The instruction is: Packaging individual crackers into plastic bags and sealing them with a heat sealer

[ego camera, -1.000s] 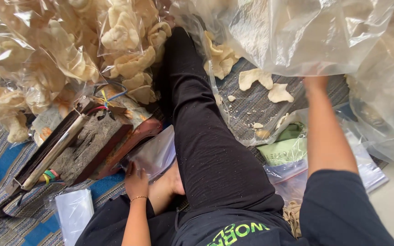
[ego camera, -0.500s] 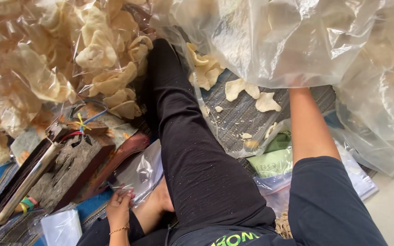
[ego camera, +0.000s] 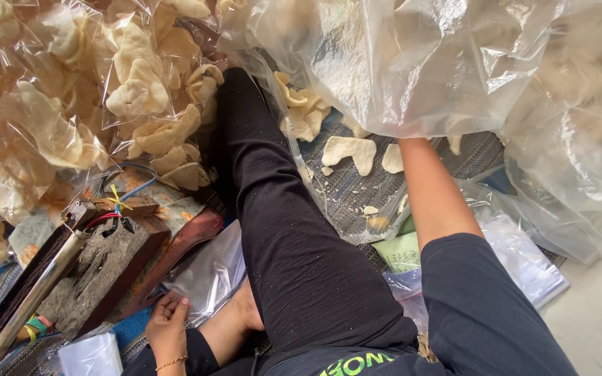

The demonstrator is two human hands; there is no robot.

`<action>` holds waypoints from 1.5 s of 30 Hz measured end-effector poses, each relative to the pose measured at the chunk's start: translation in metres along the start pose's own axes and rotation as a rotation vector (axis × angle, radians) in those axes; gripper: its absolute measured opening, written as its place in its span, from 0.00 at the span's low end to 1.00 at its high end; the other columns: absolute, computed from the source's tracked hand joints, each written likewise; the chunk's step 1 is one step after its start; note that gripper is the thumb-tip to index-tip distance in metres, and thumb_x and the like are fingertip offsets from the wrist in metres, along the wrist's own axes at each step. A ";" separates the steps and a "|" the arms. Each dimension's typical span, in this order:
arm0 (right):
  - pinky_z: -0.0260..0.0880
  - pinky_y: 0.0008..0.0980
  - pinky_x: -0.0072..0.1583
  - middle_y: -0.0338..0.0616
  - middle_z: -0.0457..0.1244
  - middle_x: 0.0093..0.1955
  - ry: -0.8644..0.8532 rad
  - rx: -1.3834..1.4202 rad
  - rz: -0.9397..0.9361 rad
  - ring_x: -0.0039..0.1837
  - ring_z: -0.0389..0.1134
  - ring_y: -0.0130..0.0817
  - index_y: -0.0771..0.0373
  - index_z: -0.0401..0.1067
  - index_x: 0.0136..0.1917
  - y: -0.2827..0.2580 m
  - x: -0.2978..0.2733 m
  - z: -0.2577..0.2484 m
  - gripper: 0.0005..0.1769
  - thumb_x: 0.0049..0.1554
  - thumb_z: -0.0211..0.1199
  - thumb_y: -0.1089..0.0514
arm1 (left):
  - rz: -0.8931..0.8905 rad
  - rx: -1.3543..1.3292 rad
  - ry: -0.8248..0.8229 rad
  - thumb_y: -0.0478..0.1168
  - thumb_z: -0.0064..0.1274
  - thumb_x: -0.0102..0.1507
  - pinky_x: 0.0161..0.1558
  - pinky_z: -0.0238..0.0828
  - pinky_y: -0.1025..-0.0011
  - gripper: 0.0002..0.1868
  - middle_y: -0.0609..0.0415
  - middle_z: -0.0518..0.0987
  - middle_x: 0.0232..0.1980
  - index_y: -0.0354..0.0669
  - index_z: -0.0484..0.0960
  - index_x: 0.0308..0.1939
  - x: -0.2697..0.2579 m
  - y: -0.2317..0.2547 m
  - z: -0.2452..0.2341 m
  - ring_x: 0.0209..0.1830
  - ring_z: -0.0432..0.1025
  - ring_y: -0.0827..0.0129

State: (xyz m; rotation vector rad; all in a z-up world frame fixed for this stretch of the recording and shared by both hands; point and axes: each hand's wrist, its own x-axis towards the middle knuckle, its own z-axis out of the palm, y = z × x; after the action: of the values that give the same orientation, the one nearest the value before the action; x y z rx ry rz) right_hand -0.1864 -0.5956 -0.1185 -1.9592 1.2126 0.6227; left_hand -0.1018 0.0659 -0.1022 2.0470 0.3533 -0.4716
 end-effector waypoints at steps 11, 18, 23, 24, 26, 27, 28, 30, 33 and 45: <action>0.51 0.76 0.71 0.37 0.38 0.86 0.068 -0.414 -0.138 0.79 0.45 0.64 0.29 0.44 0.82 0.007 -0.071 0.055 0.43 0.60 0.61 0.40 | 0.157 -0.066 0.096 0.40 0.54 0.71 0.42 0.75 0.74 0.11 0.51 0.82 0.48 0.37 0.83 0.52 -0.014 0.007 -0.001 0.37 0.74 0.69; 0.47 0.80 0.69 0.41 0.48 0.82 0.280 -0.402 -0.237 0.78 0.52 0.54 0.44 0.59 0.76 0.033 -0.064 0.078 0.33 0.59 0.62 0.42 | 0.176 -0.290 0.030 0.33 0.51 0.70 0.40 0.76 0.74 0.07 0.46 0.79 0.39 0.38 0.76 0.52 -0.023 0.000 -0.010 0.32 0.73 0.69; 0.62 0.62 0.51 0.46 0.64 0.62 0.439 -0.320 -0.355 0.55 0.68 0.56 0.53 0.68 0.63 0.039 -0.048 0.085 0.17 0.60 0.60 0.53 | 0.232 -0.226 0.047 0.33 0.54 0.69 0.39 0.75 0.77 0.02 0.47 0.82 0.55 0.38 0.78 0.43 -0.040 0.010 -0.024 0.43 0.78 0.68; 0.65 0.58 0.48 0.47 0.66 0.59 0.407 -0.319 -0.332 0.53 0.69 0.56 0.51 0.69 0.64 0.036 -0.050 0.085 0.18 0.60 0.59 0.53 | 0.222 -0.226 0.073 0.34 0.55 0.66 0.33 0.68 0.82 0.04 0.49 0.80 0.59 0.42 0.76 0.42 -0.045 0.016 -0.028 0.37 0.74 0.72; 0.68 0.55 0.45 0.49 0.69 0.55 0.379 -0.323 -0.319 0.51 0.70 0.56 0.49 0.71 0.66 0.028 -0.064 0.078 0.20 0.61 0.57 0.53 | 0.212 -0.235 0.105 0.35 0.56 0.63 0.26 0.62 0.86 0.07 0.51 0.79 0.62 0.47 0.74 0.42 -0.055 0.028 -0.034 0.31 0.71 0.76; 0.67 0.55 0.52 0.49 0.67 0.61 0.342 -0.270 -0.234 0.58 0.69 0.56 0.49 0.69 0.70 0.021 -0.077 0.072 0.24 0.61 0.56 0.50 | 0.218 -0.329 0.105 0.28 0.48 0.60 0.23 0.56 0.85 0.14 0.50 0.76 0.65 0.47 0.69 0.47 -0.061 0.035 -0.037 0.26 0.64 0.77; 0.67 0.54 0.59 0.49 0.66 0.68 0.303 -0.217 -0.149 0.66 0.67 0.55 0.49 0.68 0.73 0.015 -0.090 0.067 0.28 0.61 0.54 0.47 | 0.225 -0.422 0.104 0.22 0.41 0.58 0.20 0.51 0.84 0.22 0.49 0.73 0.69 0.47 0.65 0.52 -0.066 0.042 -0.041 0.21 0.58 0.79; 0.69 0.54 0.55 0.52 0.65 0.68 0.331 -0.111 -0.164 0.64 0.68 0.54 0.56 0.66 0.75 0.025 -0.105 0.066 0.32 0.60 0.55 0.45 | 0.345 -0.426 0.149 0.21 0.36 0.57 0.22 0.51 0.83 0.20 0.44 0.74 0.68 0.44 0.67 0.49 -0.083 0.057 -0.047 0.19 0.56 0.77; 0.69 0.45 0.47 0.52 0.68 0.57 0.347 0.183 -0.131 0.53 0.70 0.46 0.65 0.68 0.68 0.049 -0.119 0.073 0.28 0.59 0.59 0.47 | 0.534 -0.474 0.246 0.21 0.34 0.59 0.23 0.51 0.82 0.14 0.37 0.77 0.57 0.41 0.68 0.42 -0.092 0.062 -0.049 0.17 0.56 0.74; 0.64 0.25 0.41 0.42 0.66 0.35 0.008 0.969 -0.557 0.38 0.64 0.26 0.66 0.77 0.46 0.025 -0.178 0.082 0.08 0.56 0.69 0.59 | 0.754 -0.347 0.143 0.23 0.46 0.66 0.35 0.76 0.77 0.09 0.40 0.82 0.46 0.40 0.75 0.39 -0.152 0.110 -0.048 0.39 0.80 0.64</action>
State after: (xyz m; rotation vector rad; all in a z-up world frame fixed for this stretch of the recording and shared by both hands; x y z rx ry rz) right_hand -0.2878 -0.4411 -0.0493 -1.3309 0.6872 -0.2462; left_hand -0.1801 0.0454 0.0740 1.7127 -0.2479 0.1897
